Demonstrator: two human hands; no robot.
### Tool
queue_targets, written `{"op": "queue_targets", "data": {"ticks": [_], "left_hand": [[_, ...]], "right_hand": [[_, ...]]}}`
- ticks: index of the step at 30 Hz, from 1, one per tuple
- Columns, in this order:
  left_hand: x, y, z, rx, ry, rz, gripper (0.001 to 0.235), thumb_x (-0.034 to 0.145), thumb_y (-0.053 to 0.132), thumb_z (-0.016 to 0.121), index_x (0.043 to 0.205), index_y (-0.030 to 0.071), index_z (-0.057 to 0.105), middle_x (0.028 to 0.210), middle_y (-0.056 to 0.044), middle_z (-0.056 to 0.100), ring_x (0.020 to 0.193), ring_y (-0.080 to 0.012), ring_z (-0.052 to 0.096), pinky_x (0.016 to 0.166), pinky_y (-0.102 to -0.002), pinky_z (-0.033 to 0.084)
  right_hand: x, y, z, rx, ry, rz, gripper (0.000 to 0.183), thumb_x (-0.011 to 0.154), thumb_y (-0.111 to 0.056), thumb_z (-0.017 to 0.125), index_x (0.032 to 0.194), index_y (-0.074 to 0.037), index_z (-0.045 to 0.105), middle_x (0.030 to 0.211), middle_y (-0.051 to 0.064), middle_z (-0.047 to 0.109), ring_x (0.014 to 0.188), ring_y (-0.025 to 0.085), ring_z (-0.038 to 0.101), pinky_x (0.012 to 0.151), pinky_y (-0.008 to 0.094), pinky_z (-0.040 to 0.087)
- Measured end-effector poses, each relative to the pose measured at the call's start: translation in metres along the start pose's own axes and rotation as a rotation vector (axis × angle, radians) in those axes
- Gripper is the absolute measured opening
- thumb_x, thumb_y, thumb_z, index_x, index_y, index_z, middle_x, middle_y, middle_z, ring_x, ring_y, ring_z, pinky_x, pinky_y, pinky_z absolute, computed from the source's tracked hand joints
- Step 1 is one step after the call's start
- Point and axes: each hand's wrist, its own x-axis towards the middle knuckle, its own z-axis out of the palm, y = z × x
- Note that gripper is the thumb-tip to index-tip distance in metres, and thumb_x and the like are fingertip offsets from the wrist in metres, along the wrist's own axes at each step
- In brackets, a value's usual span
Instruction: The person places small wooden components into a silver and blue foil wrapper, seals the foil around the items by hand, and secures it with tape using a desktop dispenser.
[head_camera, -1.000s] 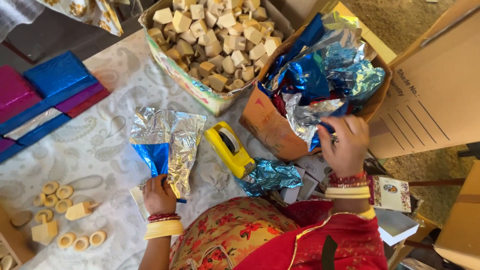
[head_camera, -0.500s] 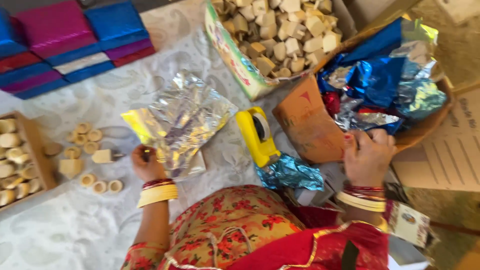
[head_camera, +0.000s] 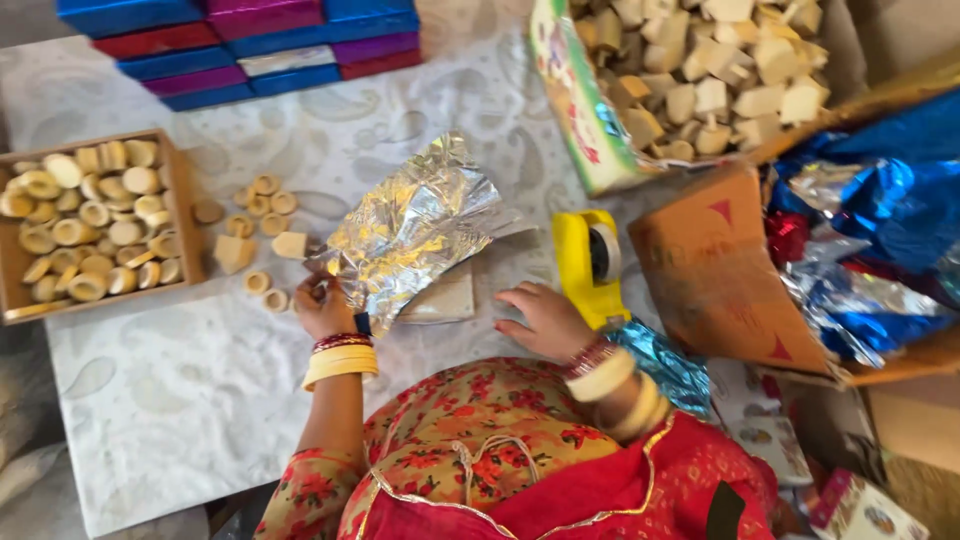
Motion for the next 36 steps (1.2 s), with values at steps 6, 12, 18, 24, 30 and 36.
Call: {"op": "queue_targets", "data": {"ticks": [6,12,18,24,30,36], "left_hand": [[-0.045,0.057,-0.021,0.426,0.194,0.244,0.032,0.083,-0.006,0.073,0.108,-0.005,0.054,0.1,-0.016,0.057,0.087,-0.0275,0.058,0.08,-0.04,0.05],[-0.077,0.049,-0.028,0.586,-0.444,1.109,0.034,0.088,-0.002,0.065,0.117,0.015,0.065,0.117,-0.007,0.067,0.111,-0.0268,0.064,0.099,-0.045,0.047],[-0.056,0.131,0.014,0.821,-0.465,0.921,0.055,0.089,0.022,0.071,0.141,0.011,0.056,0.154,-0.012,0.049,0.146,-0.0354,0.042,0.113,-0.048,0.04],[-0.024,0.167,0.023,1.01,-0.442,0.693,0.083,0.081,0.057,0.071,0.148,0.013,0.048,0.163,-0.01,0.03,0.153,-0.0353,0.021,0.116,-0.063,0.021],[0.056,0.148,0.02,1.481,-0.458,0.504,0.084,0.084,0.065,0.066,0.145,0.01,0.05,0.159,-0.012,0.035,0.15,-0.036,0.018,0.113,-0.066,0.009],[0.049,0.085,0.043,1.046,-0.314,0.697,0.021,0.085,0.013,0.063,0.099,0.022,0.076,0.112,-0.001,0.07,0.119,-0.0267,0.064,0.115,-0.057,0.036]], "right_hand": [[0.047,0.057,0.1,0.161,-0.04,0.453,0.085,0.09,-0.053,0.07,0.15,-0.003,0.037,0.127,0.022,0.056,0.108,0.033,0.062,0.093,0.042,0.053],[0.079,0.039,0.087,0.21,-0.065,0.502,0.099,0.078,-0.044,0.083,0.155,-0.013,0.03,0.129,0.024,0.046,0.118,0.038,0.055,0.101,0.043,0.047],[0.077,0.036,0.095,0.173,0.025,0.501,0.085,0.068,-0.026,0.096,0.136,-0.01,0.048,0.124,0.022,0.053,0.117,0.037,0.057,0.103,0.043,0.047],[0.053,0.066,0.123,0.565,0.097,0.545,0.083,0.066,-0.016,0.093,0.129,-0.005,0.04,0.113,0.012,0.065,0.107,0.023,0.066,0.094,0.036,0.055],[0.048,0.062,0.114,0.733,0.01,0.593,0.079,0.069,-0.008,0.088,0.136,-0.005,0.047,0.117,0.009,0.07,0.106,0.019,0.067,0.093,0.034,0.056],[0.043,0.088,0.109,0.942,0.007,0.573,0.073,0.068,0.003,0.088,0.133,-0.001,0.054,0.115,0.01,0.071,0.106,0.017,0.068,0.094,0.03,0.055]]}}
